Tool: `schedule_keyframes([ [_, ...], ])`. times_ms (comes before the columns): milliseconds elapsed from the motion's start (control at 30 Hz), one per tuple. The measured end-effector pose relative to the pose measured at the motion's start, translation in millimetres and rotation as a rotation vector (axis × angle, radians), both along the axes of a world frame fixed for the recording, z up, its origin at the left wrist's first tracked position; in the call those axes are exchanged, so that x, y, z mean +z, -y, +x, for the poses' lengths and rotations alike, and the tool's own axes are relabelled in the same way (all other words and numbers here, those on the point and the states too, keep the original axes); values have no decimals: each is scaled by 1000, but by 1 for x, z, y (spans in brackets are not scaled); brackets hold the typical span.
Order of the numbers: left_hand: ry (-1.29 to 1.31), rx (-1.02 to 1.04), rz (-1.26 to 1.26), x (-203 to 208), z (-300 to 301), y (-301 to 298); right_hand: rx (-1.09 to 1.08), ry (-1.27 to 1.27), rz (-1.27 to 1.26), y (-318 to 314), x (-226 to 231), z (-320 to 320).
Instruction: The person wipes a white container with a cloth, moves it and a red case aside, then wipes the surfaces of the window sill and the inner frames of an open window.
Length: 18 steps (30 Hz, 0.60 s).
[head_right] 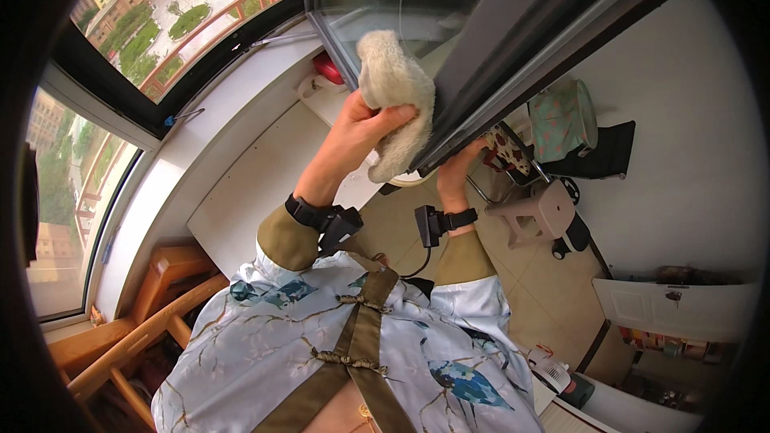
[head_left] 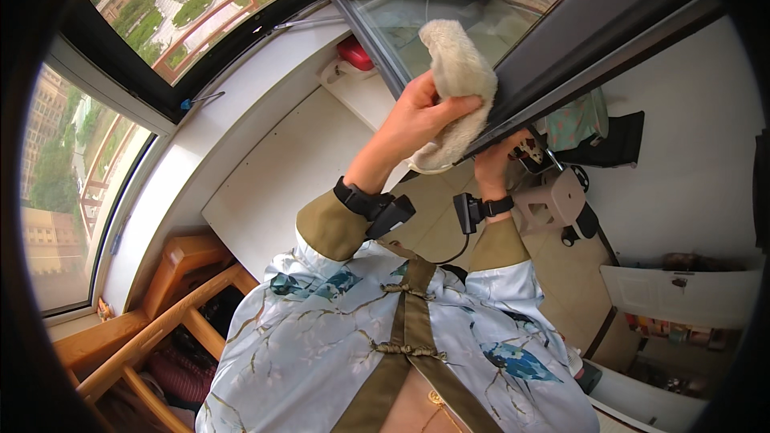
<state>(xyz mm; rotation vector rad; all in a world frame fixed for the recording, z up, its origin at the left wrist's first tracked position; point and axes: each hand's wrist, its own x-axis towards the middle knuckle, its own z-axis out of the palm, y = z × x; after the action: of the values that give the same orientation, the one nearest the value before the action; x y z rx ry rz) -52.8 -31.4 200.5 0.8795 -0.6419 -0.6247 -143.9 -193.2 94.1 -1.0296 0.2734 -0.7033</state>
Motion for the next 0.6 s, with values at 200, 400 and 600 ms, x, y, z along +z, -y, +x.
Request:
schedule_keyframes([
  [200, 141, 114, 147, -21, 0, 2, -62, -82, -105, -16, 15, 2],
  [400, -39, 34, 304, -71, -9, -2, -77, -50, -269, -3, 3, 4],
  [600, 112, 134, 79, 7, -9, 11, 54, 1, -141, 8, -4, 0],
])
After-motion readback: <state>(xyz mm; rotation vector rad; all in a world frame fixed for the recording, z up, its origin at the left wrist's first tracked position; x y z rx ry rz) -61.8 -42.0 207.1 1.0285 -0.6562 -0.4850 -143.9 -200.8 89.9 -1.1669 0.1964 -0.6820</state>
